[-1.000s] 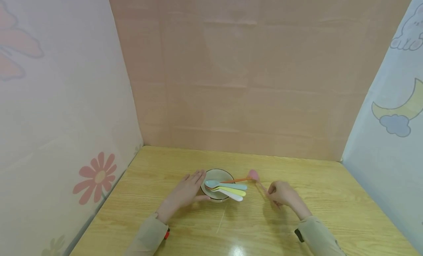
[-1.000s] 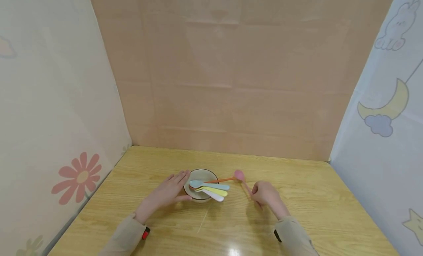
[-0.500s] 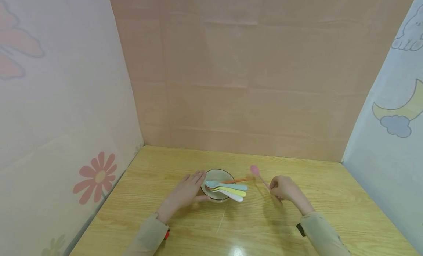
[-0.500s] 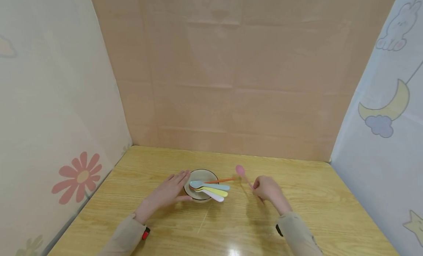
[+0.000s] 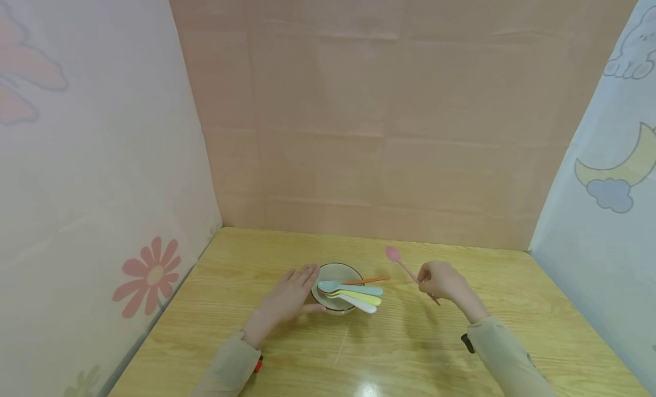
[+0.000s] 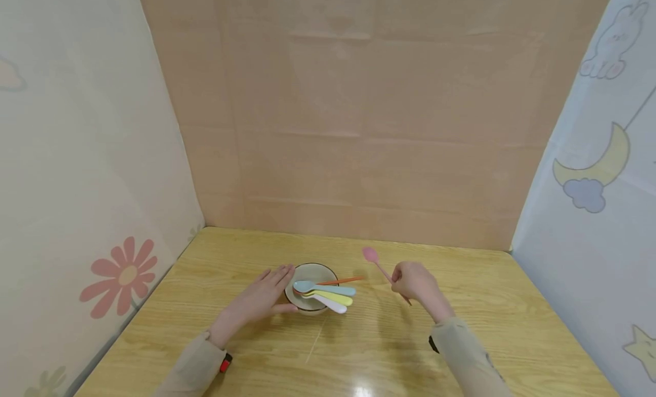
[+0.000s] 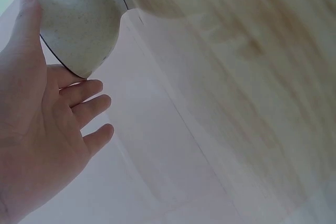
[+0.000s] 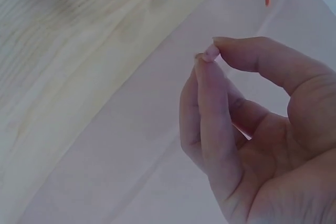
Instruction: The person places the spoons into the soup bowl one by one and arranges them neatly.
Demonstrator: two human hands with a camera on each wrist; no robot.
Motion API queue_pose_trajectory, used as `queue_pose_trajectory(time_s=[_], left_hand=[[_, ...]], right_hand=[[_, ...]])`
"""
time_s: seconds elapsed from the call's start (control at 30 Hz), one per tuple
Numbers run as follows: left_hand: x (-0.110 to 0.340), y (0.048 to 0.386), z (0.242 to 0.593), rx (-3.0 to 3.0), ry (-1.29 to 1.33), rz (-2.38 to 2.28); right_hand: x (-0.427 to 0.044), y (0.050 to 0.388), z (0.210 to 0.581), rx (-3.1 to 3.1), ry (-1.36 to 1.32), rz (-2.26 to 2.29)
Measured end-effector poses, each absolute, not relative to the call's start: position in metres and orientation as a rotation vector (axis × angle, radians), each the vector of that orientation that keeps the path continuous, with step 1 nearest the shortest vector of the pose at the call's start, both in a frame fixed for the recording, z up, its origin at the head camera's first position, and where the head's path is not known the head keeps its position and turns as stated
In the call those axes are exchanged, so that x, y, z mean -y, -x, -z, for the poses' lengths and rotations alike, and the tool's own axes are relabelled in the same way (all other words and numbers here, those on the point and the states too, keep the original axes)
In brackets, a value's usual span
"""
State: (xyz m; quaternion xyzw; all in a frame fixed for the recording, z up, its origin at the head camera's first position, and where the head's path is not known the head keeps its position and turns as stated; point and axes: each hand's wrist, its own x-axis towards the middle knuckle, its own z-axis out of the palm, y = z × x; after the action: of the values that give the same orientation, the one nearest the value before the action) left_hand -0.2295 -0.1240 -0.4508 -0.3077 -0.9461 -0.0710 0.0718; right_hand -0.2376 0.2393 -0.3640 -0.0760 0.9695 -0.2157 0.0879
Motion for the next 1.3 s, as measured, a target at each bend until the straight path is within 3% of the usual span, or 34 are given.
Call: queue_pose_trajectory(time_s=[1.3], left_hand=[[0.124,0.234,0.458,2.833,0.921,0.144]], right_hand=[[-0.207,0.245,0.331,-2.924,0.384,0.477]])
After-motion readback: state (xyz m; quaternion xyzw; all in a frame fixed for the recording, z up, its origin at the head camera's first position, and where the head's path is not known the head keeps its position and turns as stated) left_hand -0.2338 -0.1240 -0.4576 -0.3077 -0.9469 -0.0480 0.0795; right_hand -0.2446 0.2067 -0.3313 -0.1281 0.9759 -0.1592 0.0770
